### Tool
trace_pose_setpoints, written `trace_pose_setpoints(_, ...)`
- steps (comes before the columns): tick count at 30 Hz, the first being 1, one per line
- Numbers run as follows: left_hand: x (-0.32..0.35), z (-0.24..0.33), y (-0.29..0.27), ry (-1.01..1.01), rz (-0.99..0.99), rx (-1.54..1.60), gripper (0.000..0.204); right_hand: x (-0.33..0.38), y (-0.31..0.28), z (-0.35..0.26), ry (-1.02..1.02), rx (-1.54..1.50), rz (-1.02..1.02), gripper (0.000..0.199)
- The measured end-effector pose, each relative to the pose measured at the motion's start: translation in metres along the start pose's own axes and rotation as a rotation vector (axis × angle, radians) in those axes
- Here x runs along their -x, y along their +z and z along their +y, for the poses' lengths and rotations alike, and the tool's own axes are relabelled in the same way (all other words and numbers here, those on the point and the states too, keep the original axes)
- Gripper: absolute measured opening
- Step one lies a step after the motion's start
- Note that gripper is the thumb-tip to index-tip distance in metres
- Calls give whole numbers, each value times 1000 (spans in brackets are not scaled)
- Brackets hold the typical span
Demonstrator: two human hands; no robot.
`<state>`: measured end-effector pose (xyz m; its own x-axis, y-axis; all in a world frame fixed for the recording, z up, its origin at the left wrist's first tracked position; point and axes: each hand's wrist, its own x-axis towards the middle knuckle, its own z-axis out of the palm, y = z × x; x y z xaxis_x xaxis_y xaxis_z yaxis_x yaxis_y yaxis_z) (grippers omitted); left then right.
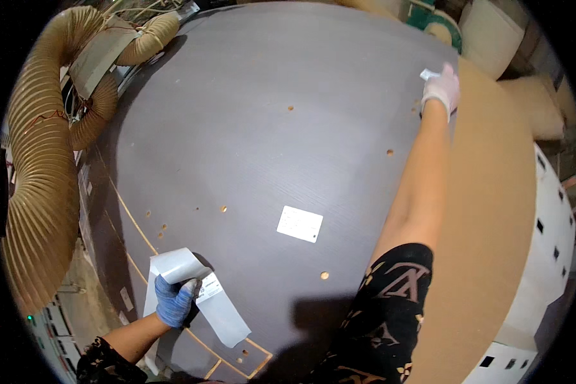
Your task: The person applies small white labels to the surface of large grey wood panels in a workshop. They peel labels from a roll, place them on the panels, and then move the labeled panels to a nearby rack.
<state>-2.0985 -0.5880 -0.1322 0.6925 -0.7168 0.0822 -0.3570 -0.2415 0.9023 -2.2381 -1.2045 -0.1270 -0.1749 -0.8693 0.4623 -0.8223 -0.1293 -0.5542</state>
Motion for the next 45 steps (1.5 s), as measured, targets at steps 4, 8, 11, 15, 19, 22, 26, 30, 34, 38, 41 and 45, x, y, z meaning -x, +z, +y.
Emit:
trace_pose_setpoints(4,2,1,1,-116,-79,200,12,12,-28,-20,-198,428,-259,46)
trace_pose_setpoints(8,4,2,5,-94,-21,185,14,34,-38,-27,-400,487,-359,72)
trace_pose_setpoints(11,4,3,6,7,22,80,17,51,-37,-35,-289,417,-293,82)
trace_pose_setpoints(15,-1,0,-1,28,-30,18,17,81,-50,-53,-288,501,-328,89)
trace_pose_setpoints(19,0,-8,-5,173,24,-234,17,126,-98,-59,-351,456,-512,85)
trace_pose_setpoints(22,1,-16,-7,136,-19,-297,19,184,-144,-57,-456,391,-523,80)
trace_pose_setpoints(26,-7,-21,-9,212,-15,-200,30,304,-206,-71,-447,293,-645,78)
trace_pose_setpoints(30,26,-12,-23,-74,-12,535,25,420,-278,-87,-561,317,-829,73)
trace_pose_setpoints(34,126,-9,-99,-84,-36,572,39,510,-349,-95,-476,110,-940,67)
trace_pose_setpoints(38,200,-15,-226,28,-121,579,39,601,-428,-111,-74,-554,-1160,49)
trace_pose_setpoints(41,239,-21,-307,-13,-84,525,39,684,-486,-136,310,-953,-1272,36)
trace_pose_setpoints(45,294,-29,-378,66,-33,563,43,779,-542,-179,129,-1181,-1361,46)
